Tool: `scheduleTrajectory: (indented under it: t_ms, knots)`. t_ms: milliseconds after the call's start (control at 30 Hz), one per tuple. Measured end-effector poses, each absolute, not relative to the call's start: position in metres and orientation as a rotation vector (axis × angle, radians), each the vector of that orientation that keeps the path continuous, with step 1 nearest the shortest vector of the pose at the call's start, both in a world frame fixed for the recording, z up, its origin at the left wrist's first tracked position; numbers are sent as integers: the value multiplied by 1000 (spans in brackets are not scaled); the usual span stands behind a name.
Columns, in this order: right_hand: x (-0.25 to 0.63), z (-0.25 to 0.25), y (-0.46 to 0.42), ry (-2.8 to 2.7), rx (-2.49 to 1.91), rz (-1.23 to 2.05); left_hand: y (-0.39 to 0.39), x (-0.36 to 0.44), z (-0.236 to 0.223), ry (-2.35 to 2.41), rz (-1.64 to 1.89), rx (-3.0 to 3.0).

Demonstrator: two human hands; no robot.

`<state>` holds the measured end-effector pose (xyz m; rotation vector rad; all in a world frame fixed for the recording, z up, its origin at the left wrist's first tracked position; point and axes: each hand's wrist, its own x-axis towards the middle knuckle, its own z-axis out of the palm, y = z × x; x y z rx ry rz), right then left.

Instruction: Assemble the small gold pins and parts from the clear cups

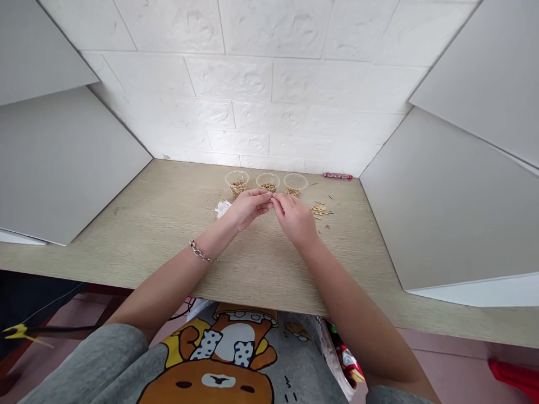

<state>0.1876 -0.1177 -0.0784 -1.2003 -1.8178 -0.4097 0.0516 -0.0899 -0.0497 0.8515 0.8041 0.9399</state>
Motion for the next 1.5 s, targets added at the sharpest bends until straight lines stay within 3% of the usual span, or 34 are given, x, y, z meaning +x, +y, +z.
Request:
scheduleTrajectory:
  t_ms: [333,733,1033,1500]
  knots:
    - [191,-75,-120,-1829,-1302,-340,-89,51,-51,799,907,816]
    - [191,-64,-124,-1660,-1306,185,-90,50,-51,712,879,829]
    - [191,-67,-122,-1499,-1243,288,-88,50,-54,669,864,825]
    - [190,-65,-123,-1592,-1288,196,-90,50,-52,675,858,789]
